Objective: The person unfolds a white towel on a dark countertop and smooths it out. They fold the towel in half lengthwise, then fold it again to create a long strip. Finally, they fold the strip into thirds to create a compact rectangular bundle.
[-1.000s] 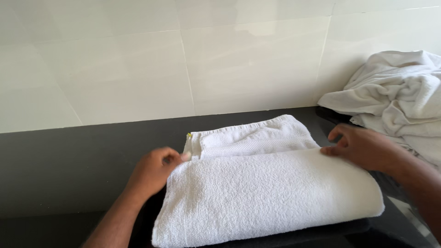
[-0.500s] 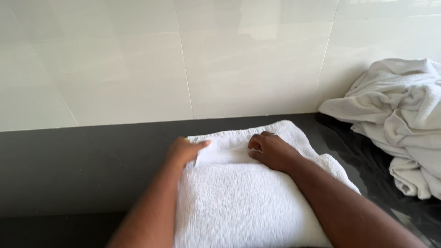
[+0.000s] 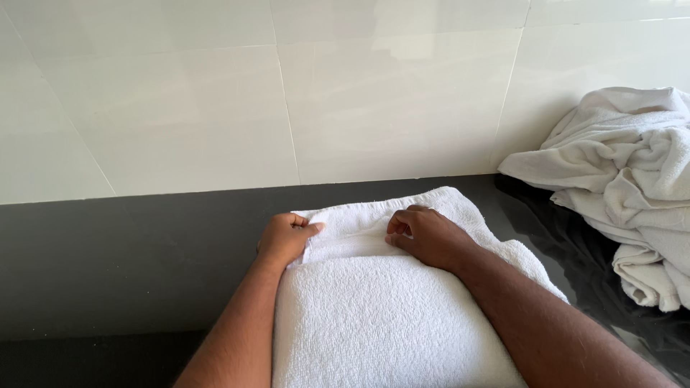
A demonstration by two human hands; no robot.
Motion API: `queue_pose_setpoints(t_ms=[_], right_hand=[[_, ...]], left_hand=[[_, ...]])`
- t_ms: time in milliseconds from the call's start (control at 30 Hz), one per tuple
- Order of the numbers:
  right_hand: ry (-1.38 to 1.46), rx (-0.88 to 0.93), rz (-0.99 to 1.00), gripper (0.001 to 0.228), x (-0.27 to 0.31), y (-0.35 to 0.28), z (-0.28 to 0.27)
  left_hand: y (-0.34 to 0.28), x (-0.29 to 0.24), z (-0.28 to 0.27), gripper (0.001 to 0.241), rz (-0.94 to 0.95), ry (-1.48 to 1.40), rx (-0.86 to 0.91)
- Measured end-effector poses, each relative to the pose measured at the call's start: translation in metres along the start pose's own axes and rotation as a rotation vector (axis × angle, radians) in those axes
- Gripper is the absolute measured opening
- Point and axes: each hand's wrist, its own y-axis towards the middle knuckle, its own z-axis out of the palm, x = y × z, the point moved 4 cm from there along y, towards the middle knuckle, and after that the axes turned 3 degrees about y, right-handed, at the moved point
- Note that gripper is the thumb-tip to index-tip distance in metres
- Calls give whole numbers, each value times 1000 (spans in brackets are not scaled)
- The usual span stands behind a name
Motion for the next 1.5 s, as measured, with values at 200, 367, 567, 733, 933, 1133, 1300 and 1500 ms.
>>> queue_pose_setpoints(t_ms=[200,367,567,733,933,1133,1300,1500], right_hand=[[-4,10,25,41,-2,-2,0],[-128,58,84,50,-11,-3,3],[-97,17,-64,68,-20,12,12],[-157,146,-8,80,-39,24,34],[-227,258,98,93,-49,30,38],[-241,250,199,101,-59,39,30],[-236,197,308,98,-74,43,23],[-138,114,520,101,-86,37,17]], left_hand=[[1,4,-12,23,-66,-96,-182],[-21,-18,-34,19,-23,64,-335],[-36,-84,-16,24,369,103,-152],[-60,-81,47,53,380,446,517],[-44,-57,50,74,353,594,562],[-27,-36,43,92,258,665,505],[-17,-24,39,87,158,661,406],[-11,-17,39,76,136,713,372]])
